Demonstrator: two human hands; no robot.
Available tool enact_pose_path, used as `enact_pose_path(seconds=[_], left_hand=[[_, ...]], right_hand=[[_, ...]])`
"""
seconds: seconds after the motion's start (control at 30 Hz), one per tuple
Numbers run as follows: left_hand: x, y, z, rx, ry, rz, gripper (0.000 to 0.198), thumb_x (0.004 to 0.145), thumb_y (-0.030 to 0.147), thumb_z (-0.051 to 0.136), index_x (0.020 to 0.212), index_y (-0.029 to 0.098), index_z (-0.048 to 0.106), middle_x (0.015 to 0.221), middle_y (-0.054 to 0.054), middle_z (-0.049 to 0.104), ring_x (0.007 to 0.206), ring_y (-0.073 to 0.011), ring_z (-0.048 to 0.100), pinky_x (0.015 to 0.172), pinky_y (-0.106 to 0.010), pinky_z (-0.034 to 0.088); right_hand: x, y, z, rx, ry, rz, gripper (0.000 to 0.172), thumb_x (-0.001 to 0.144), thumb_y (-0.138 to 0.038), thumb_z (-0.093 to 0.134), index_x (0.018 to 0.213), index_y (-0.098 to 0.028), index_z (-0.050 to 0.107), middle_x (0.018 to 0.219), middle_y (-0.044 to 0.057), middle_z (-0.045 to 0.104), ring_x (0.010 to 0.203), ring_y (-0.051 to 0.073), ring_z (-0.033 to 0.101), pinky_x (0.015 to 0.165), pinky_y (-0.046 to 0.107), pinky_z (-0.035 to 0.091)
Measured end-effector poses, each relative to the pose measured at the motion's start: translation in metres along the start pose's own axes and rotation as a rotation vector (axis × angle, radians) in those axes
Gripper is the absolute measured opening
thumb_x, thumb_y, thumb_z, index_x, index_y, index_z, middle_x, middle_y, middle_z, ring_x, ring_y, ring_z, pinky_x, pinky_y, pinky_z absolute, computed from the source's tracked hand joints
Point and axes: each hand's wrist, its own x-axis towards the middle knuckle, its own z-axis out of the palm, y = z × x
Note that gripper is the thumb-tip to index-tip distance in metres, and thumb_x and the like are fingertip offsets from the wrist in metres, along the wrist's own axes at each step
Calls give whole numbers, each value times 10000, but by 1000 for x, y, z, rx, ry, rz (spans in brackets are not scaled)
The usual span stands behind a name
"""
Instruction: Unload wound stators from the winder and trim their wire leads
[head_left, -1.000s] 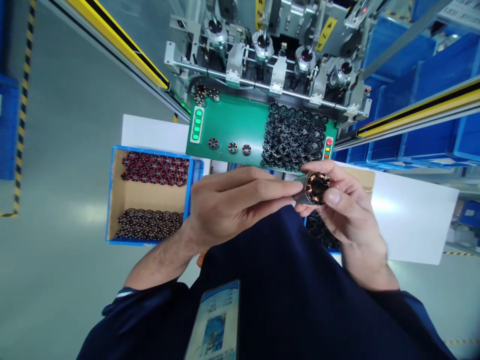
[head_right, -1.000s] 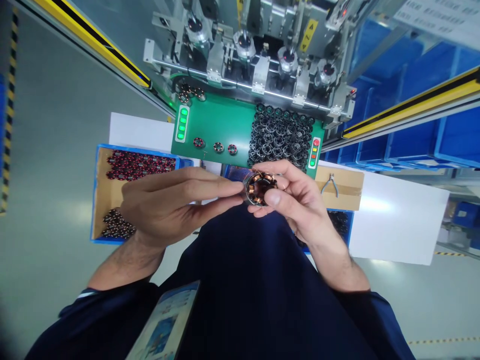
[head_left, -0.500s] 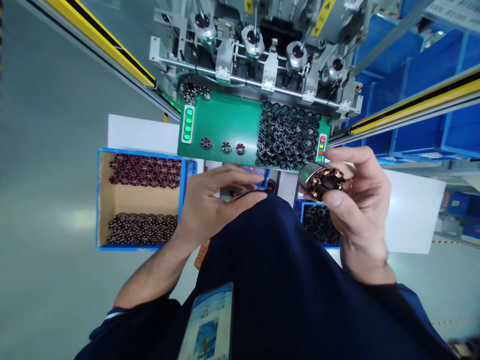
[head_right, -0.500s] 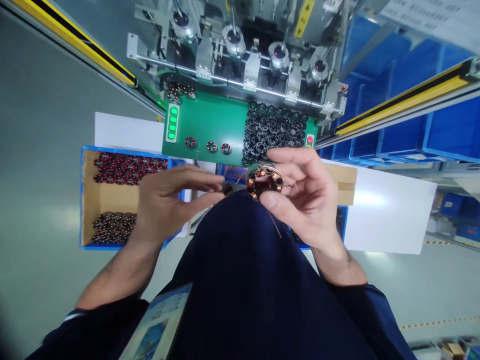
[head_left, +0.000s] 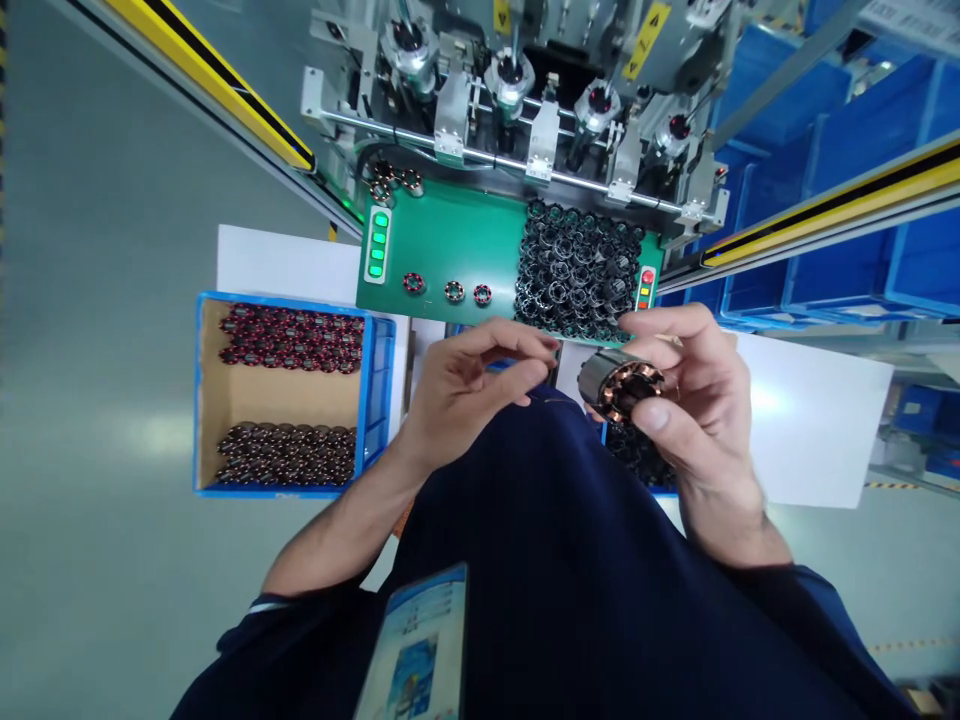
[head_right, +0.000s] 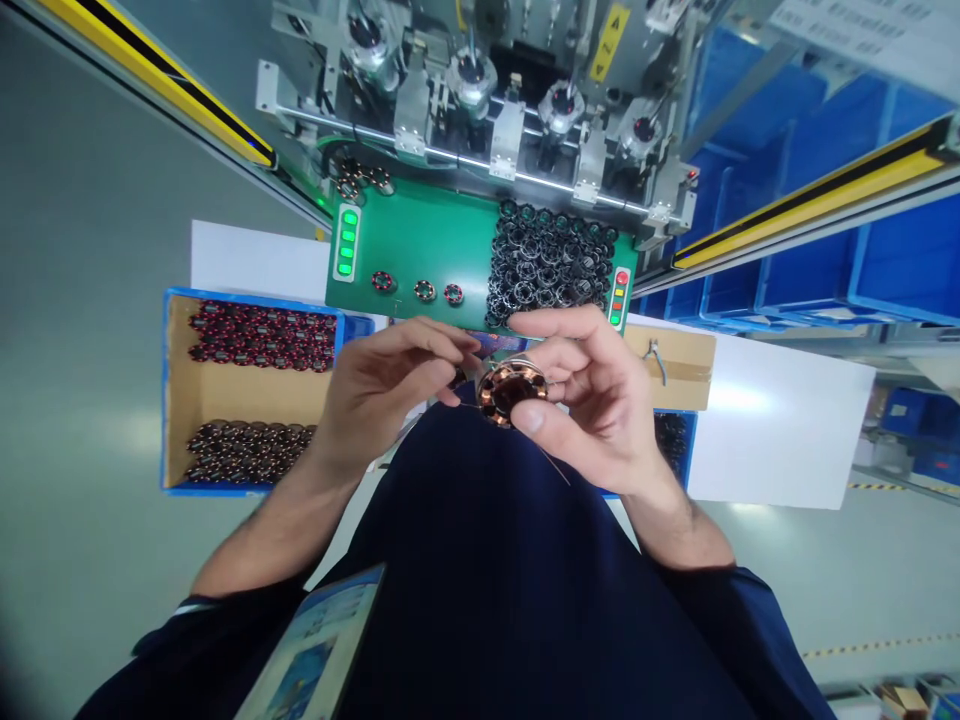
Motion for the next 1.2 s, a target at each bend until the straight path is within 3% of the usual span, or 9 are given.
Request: enact_pose_path(seconds=[0.1,0.17,0.33,0.43,0.53,0.67,0.83,1.07,1.2], left_hand=[[-2,13,-2,23,-39,96,452,1060,644,941,1336,295,863,1284,-119,890,1083,-265,897,574,-259,689],[-3,24,0,8,-44,184,530,973,645,1028,1341,294,879,1301,-108,900,1150,-287,901,587,-260,704],[-4,26,11,98,66,117,150,1117,433,912,1108,285,893,1276,-70,912,1176,-269,893,707,-310,737],[-2,13,10,89,42,60,146,1104,398,917,1041,273,876,1198,-73,918,1134,-256,894,680,-280,699],[1,8,2,40,31,16,201,1125,455,891,1072,262,873,1171,-76,922,1055,-240,898,648,-266,683],[4,23,-6,54,-15,105,180,1082,452,956,1202,326,913,1200,-58,924,1080,-253,910,624,-273,681],[4,32,-7,125,-42,145,94,1049,308,979,1124,321,924,1171,-50,921,1099,-242,908,619,-247,659],[7,26,-8,102,-154,68,131,1131,341,823,1029,260,810,1148,-64,835,1043,-205,811,702,-259,620],[4,-2,-8,30,-235,21,277,1187,479,732,1031,251,723,1086,-67,762,1004,-211,754,825,-321,660]], right_hand=[[1,2,1,19,15,-15,621,926,-615,1043,1424,-384,751,1038,21,881,906,287,888,794,431,745],[1,3,3,35,20,-43,592,939,-588,1040,1415,-381,756,1048,22,884,908,281,887,797,426,743],[0,1,5,-7,48,-35,597,925,-631,1038,1395,-395,755,1082,34,891,944,299,890,829,458,753],[-2,1,3,-14,52,-33,620,937,-691,998,1422,-400,743,1050,35,889,932,308,889,786,456,750],[-1,3,0,-11,14,-64,618,931,-605,1029,1436,-383,749,1016,24,888,884,283,884,756,422,749],[4,8,-3,-45,-32,-89,676,832,-477,1126,1394,-336,777,947,-3,872,811,245,860,715,366,743],[4,12,-2,-106,-28,-118,683,814,-417,1151,1392,-333,797,973,-11,877,822,201,838,757,310,749],[-1,25,-3,-124,-52,-121,668,838,-409,1137,1415,-327,811,1026,-3,883,898,202,849,822,311,758],[-1,30,-4,-28,-96,-94,648,884,-502,1094,1421,-318,781,1043,20,905,912,227,880,775,313,741]])
